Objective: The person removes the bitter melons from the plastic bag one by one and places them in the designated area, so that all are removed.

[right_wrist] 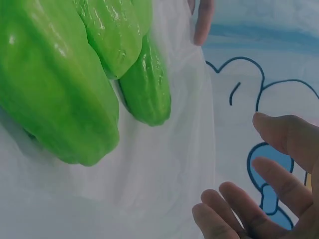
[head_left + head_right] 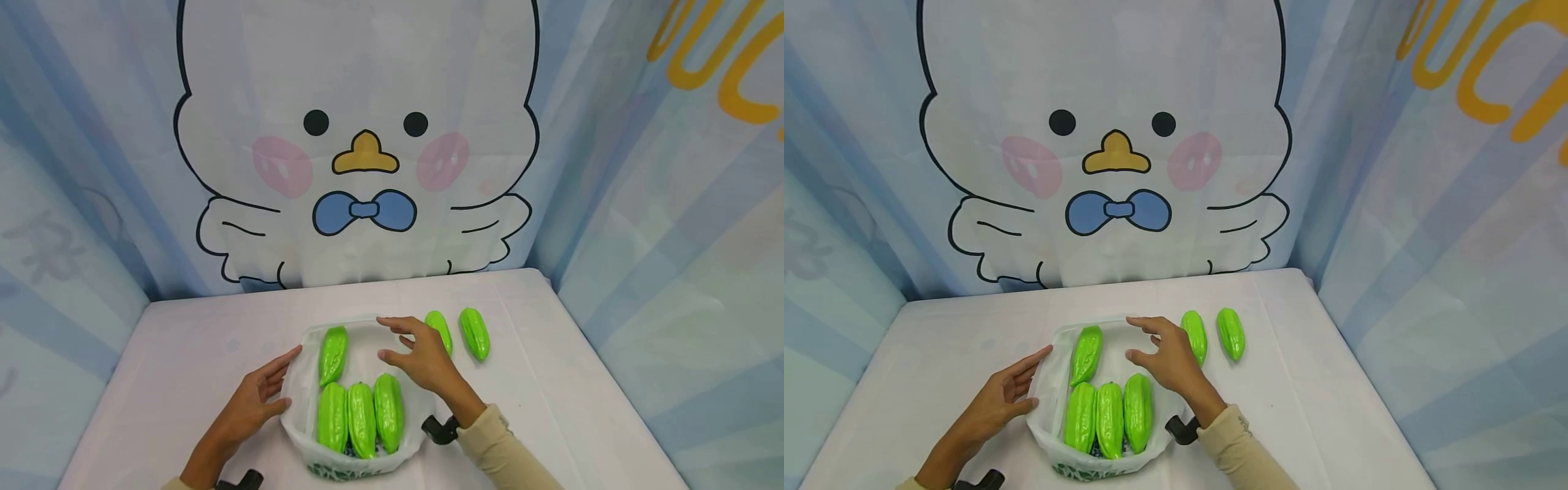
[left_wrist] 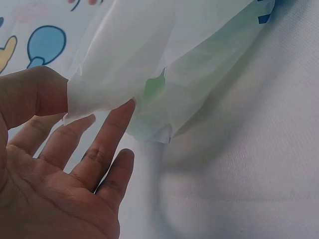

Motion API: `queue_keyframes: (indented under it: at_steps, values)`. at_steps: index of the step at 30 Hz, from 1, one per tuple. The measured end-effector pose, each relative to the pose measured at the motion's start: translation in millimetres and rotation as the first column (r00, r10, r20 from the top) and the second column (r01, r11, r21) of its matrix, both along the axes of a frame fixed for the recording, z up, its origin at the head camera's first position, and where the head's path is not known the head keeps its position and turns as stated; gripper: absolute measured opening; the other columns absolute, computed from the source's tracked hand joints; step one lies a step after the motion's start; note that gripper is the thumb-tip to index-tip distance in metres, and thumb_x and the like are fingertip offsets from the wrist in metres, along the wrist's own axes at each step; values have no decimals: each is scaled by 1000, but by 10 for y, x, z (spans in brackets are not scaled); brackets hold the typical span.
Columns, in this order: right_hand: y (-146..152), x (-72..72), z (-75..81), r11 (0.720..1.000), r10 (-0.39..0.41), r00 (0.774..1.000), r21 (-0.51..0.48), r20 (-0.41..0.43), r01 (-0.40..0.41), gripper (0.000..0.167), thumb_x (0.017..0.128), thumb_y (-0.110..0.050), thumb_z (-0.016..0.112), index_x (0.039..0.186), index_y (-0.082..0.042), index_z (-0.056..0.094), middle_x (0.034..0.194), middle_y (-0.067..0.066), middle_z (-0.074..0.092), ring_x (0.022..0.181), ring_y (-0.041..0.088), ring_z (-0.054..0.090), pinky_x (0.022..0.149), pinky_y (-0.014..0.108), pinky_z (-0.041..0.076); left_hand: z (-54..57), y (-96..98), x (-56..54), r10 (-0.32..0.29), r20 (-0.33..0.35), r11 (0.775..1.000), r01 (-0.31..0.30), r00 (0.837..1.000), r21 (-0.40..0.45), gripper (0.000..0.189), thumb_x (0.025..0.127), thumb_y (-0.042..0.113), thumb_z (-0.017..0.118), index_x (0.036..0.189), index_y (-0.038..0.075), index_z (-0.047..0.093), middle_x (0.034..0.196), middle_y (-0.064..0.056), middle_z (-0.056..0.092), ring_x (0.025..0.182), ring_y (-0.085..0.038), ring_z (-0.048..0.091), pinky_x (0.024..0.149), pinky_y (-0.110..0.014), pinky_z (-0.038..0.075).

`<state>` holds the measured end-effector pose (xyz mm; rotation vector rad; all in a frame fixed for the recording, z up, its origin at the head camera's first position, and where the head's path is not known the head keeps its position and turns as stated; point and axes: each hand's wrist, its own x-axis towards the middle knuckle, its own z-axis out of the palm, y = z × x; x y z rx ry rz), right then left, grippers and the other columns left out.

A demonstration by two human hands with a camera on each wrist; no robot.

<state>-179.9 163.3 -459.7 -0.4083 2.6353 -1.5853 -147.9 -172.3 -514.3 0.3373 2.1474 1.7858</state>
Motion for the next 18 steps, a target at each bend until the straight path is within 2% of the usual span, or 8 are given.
queue_keyframes:
  at_steps: [6,14,16,18]
  values:
    - [-94,5,-51,999,43,999,5,22,-43,54,93,-17,83,145,-21,67,151,4,62,140,30,60,115,43,53,-5,17,-9,16,26,1000,-16,1000,-1,88,93,10,79,168,20,33,172,-12,35,155,-40,41,119,-33,49]
    - [-254,-34,-82,996,86,996,27,25,-86,52,93,-18,82,144,-21,68,149,5,63,139,30,60,115,44,54,21,18,13,11,15,1000,-11,1000,-6,89,93,4,76,169,18,32,172,-14,35,155,-40,42,113,-21,50]
    - [-294,-44,-90,995,89,995,44,33,-90,52,94,-19,82,144,-22,68,149,5,62,139,30,60,114,45,54,22,24,16,16,15,1000,-16,1000,-4,88,93,5,77,168,19,33,172,-13,36,154,-40,44,114,-22,50]
    - [-330,-53,-105,994,95,995,57,36,-97,52,94,-18,82,143,-21,68,148,6,62,138,32,61,114,47,54,15,25,17,3,-6,1000,-3,1000,-5,86,95,9,76,169,17,32,172,-15,35,153,-42,44,116,-29,51]
